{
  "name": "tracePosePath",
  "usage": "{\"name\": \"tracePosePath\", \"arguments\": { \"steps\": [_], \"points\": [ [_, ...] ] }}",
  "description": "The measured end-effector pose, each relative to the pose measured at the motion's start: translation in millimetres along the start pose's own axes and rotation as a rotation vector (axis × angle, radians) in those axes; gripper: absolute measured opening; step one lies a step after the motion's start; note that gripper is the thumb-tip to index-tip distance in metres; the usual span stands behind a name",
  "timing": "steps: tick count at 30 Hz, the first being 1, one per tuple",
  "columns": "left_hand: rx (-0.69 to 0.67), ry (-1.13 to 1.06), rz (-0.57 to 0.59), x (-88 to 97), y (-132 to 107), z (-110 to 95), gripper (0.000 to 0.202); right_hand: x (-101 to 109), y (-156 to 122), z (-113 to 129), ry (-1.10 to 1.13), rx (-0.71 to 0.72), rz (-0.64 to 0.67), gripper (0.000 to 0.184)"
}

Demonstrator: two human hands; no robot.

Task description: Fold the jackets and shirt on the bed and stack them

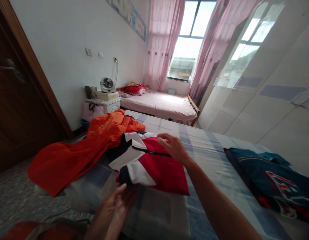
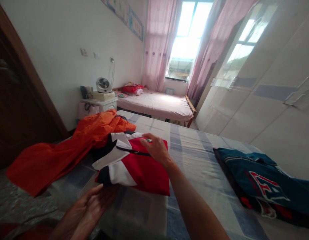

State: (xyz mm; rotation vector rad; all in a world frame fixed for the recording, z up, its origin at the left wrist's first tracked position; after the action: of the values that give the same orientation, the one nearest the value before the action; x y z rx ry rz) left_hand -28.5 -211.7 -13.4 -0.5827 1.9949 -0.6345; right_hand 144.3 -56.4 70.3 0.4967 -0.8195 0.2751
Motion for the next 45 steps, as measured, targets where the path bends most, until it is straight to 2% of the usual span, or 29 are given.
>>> {"name": "tracePosePath", "arguments": {
  "steps": [2, 5, 9, 11, 16, 19, 21, 24, 26, 28, 30, 32, 34, 36, 38, 40, 43, 45],
  "points": [
    [-0.004, -0.017, -0.028, 11.4, -5, 1, 0.034, 6, 9, -37, -0.189, -0.126, -0.081, 0.046],
    [-0.051, -0.048, -0.02, 2.9, -7, 1, 0.031, 9, 21, -83, -0.218, -0.254, 0.039, 0.062],
    [-0.116, -0.056, 0.133, -25.9, -6, -1, 0.027, 7, 33, -113, -0.095, -0.286, 0.176, 0.058],
    [-0.144, -0.058, 0.133, -36.1, -5, 1, 0.026, 5, 37, -119, -0.032, -0.308, 0.235, 0.053],
    [-0.156, -0.079, 0.048, -51.5, 9, 6, 0.025, 6, 34, -118, 0.161, -0.409, 0.383, 0.047],
    [-0.134, -0.07, 0.032, -61.8, 17, 4, 0.023, 24, 17, -106, 0.359, -0.422, 0.369, 0.044],
    [-0.127, -0.025, 0.078, -73.7, 19, -3, 0.022, 46, -2, -95, 0.553, -0.423, 0.3, 0.041],
    [-0.153, 0.134, 0.24, -102.0, 24, -21, 0.022, 83, -41, -77, 0.723, -0.468, 0.085, 0.038],
    [-0.217, 0.367, 0.359, -125.5, 32, -32, 0.025, 102, -71, -67, 0.745, -0.522, -0.071, 0.038],
    [-0.303, 0.619, 0.438, -147.2, 48, -36, 0.028, 109, -101, -61, 0.747, -0.562, -0.158, 0.04],
    [-0.388, 0.787, 0.453, -161.7, 69, -33, 0.029, 104, -129, -65, 0.663, -0.611, -0.146, 0.042],
    [-0.475, 0.862, 0.407, -165.7, 90, -24, 0.032, 94, -156, -79, 0.408, -0.671, -0.121, 0.046],
    [-0.619, 0.945, 0.357, -160.9, 103, -13, 0.039, 85, -177, -96, 0.061, -0.731, -0.179, 0.049],
    [-0.77, 1.034, 0.36, -152.4, 104, -4, 0.044, 81, -188, -106, -0.197, -0.708, -0.301, 0.054],
    [-0.876, 1.126, 0.451, -144.9, 93, 5, 0.042, 82, -185, -105, -0.311, -0.585, -0.389, 0.057],
    [-1.032, 1.298, 0.606, -140.1, 78, 15, 0.04, 82, -170, -94, -0.361, -0.405, -0.41, 0.058],
    [-1.317, 1.677, 0.777, -132.8, 68, 33, 0.047, 77, -135, -84, -0.44, -0.236, -0.364, 0.055],
    [-1.357, 1.884, 0.784, -125.6, 76, 44, 0.051, 65, -114, -94, -0.483, -0.25, -0.254, 0.054]
  ]
}}
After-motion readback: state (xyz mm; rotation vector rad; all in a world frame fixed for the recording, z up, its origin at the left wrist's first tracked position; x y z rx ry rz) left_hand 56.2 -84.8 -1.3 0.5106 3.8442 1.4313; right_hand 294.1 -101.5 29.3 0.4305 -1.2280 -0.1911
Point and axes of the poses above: each hand's wrist, its own y-axis towards the middle knuckle, its own x-axis out of the back of the hand, z = x × y, the point moved 1 cm from there along y, towards the middle knuckle, and after that the axes turned 4 degrees about -y, right-handed, at the moved point
